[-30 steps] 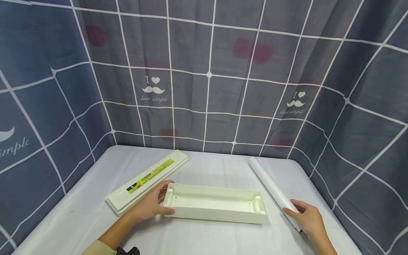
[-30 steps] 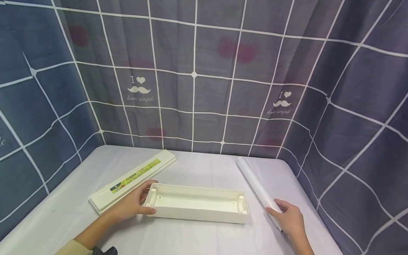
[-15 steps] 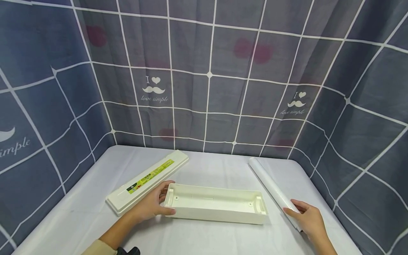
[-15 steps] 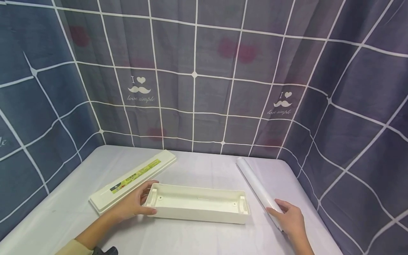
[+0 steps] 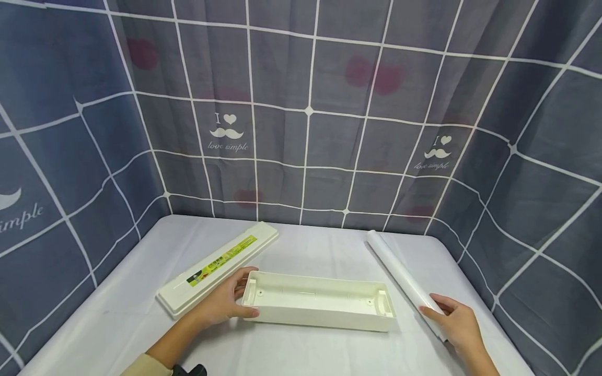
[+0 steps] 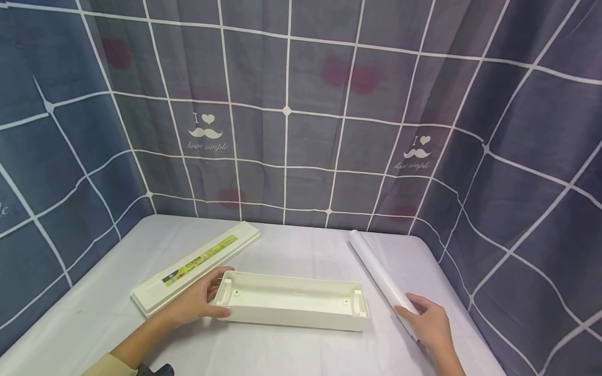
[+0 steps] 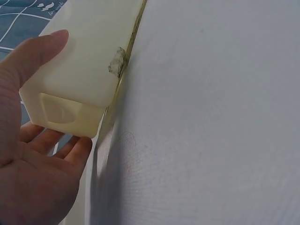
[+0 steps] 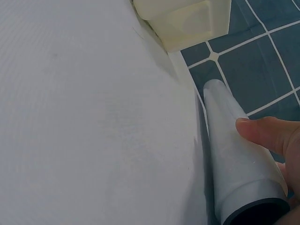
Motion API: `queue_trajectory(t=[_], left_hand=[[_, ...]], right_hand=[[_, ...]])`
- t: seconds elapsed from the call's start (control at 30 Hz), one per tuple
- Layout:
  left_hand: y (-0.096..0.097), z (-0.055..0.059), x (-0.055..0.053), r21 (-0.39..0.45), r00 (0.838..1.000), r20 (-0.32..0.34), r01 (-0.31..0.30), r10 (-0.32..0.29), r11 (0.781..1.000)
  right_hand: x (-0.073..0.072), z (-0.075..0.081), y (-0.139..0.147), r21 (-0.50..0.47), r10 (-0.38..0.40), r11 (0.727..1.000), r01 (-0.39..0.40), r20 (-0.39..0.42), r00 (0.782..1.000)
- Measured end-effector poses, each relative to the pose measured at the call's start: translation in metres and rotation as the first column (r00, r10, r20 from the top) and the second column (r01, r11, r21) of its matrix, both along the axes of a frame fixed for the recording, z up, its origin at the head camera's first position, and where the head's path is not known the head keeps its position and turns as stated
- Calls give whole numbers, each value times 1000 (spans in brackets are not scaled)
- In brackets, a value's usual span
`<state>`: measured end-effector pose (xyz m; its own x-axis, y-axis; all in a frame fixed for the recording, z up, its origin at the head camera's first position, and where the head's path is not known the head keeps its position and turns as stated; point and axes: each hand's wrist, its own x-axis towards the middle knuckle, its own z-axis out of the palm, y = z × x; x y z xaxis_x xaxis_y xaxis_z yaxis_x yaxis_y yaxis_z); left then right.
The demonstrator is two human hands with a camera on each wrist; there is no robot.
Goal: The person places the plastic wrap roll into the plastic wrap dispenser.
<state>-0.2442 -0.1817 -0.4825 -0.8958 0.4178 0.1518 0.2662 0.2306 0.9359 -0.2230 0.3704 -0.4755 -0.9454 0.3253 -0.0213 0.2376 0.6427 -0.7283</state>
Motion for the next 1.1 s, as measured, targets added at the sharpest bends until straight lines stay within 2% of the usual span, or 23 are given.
queue_trajectory(t=[0.2, 0.43, 0.8, 0.97, 1.1], left_hand=[[0, 0, 1, -24, 1000, -6, -9, 9, 1000], [1, 1, 0, -12, 1000, 2, -15, 15, 1000], [1, 4, -1, -33, 1000, 3, -13, 13, 999], [0, 4, 0, -42, 1000, -6, 0, 0, 999], [-3, 3, 0, -3, 1000, 14, 27, -27, 1000]], right_hand=[[1, 2, 3, -29, 20, 999, -20, -8, 1000], [0, 7, 1, -77, 46, 996, -50, -50, 998], [1, 23, -7, -123, 140, 982, -144, -40, 989], [1, 25, -10, -132, 179, 973, -188, -76, 981], [-1, 27, -14, -147, 211, 963, -228, -120, 970]])
